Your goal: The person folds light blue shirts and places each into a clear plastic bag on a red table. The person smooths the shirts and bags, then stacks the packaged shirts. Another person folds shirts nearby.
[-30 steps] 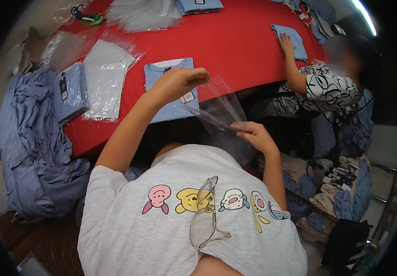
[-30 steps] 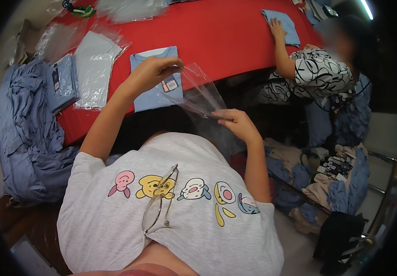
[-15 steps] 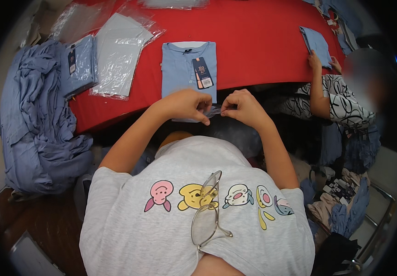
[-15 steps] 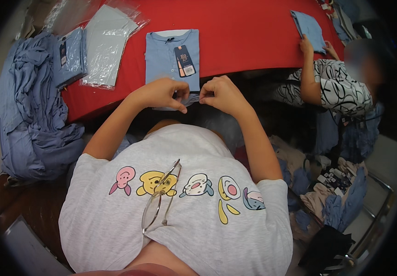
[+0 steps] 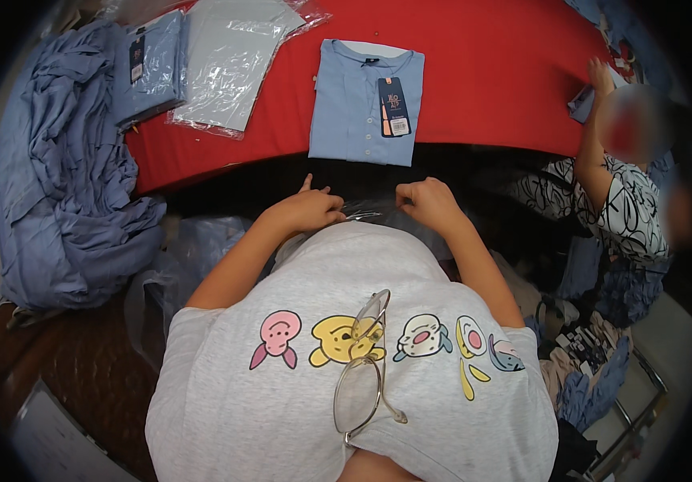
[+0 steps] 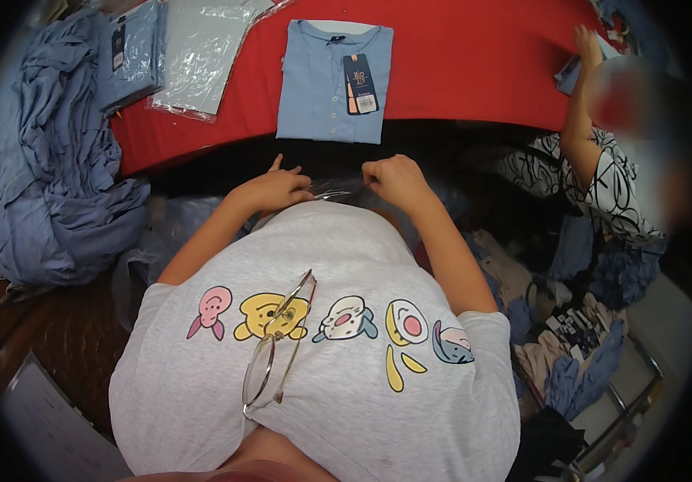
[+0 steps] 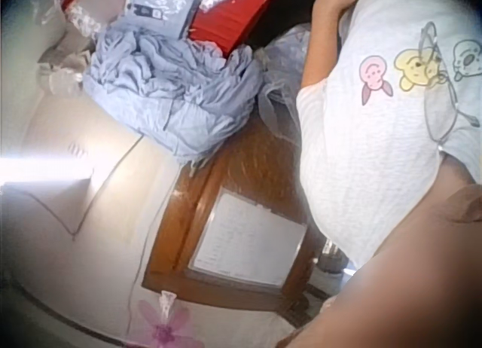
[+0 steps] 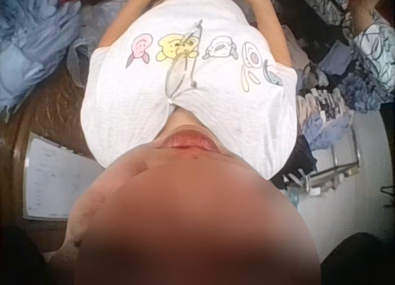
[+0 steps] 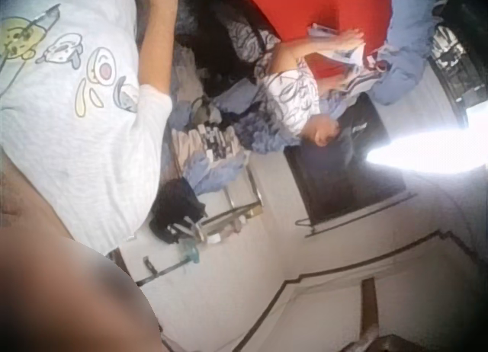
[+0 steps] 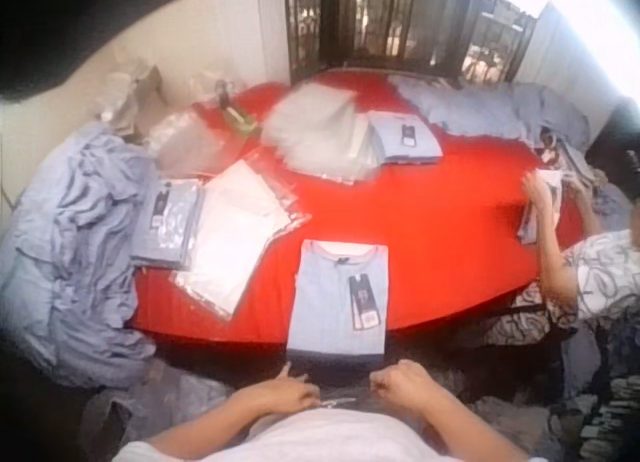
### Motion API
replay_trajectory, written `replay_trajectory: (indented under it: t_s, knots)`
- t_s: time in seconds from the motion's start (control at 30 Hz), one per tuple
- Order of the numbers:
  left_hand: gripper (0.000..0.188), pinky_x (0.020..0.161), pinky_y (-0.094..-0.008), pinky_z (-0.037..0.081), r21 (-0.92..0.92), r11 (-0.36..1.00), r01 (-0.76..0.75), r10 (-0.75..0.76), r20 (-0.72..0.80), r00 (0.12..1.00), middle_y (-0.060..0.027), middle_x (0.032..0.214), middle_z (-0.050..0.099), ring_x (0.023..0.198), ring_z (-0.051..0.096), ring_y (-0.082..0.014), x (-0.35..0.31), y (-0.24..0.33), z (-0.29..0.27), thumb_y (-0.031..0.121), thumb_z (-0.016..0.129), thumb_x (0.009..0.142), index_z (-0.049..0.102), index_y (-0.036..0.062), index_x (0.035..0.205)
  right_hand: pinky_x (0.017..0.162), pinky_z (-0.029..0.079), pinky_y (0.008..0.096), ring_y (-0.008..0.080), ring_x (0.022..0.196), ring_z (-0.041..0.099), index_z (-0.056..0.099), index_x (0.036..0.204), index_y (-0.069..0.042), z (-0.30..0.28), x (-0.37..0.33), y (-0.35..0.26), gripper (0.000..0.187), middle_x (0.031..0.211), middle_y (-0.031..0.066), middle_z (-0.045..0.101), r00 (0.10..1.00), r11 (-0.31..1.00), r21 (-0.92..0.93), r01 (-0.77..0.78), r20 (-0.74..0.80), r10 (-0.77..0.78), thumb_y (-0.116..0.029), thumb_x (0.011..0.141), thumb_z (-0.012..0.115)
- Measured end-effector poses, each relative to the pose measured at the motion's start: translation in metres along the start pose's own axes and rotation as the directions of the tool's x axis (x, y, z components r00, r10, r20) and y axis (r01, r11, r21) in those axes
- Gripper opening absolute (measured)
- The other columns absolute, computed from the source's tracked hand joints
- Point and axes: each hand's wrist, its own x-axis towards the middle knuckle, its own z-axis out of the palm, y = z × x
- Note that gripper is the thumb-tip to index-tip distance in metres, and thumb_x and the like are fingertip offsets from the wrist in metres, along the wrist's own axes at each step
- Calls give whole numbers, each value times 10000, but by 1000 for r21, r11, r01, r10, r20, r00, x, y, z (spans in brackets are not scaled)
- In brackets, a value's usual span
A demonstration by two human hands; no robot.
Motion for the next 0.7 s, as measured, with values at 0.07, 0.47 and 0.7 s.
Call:
replay_trajectory:
  t_s: [0.07, 0.47, 0.7]
  knots:
    - [225, 1313, -685, 116, 150, 985, -81, 107, -178, 978, -79, 1099, 708, 1211, 665, -315, 5, -25, 25, 305, 699, 1018, 743, 115, 1131, 759, 552, 458, 338, 820, 722, 716, 893, -99, 1, 0, 2, 74, 909, 78, 779, 1000, 996, 84, 1, 6, -2, -81, 828, 747]
    - [137, 1248, -551, 351, 59, 921, -385, 390, -161, 907, -91, 1130, 718, 1233, 647, -323, -3, -6, -12, 217, 672, 999, 680, 81, 1007, 721, 562, 449, 329, 831, 718, 652, 909, -87, 28, -8, 5, 132, 958, 46, 704, 934, 999, -11, 41, -354, -42, -45, 819, 739]
    - [227, 1258, -766, 153, 178, 963, -200, 238, -223, 945, -155, 1270, 746, 1344, 592, -471, 13, -41, 15, 291, 620, 1091, 661, 70, 1127, 764, 584, 437, 351, 909, 756, 633, 945, -54, 24, -5, 20, 108, 948, 104, 774, 984, 958, 244, -149, -59, 169, -43, 879, 718]
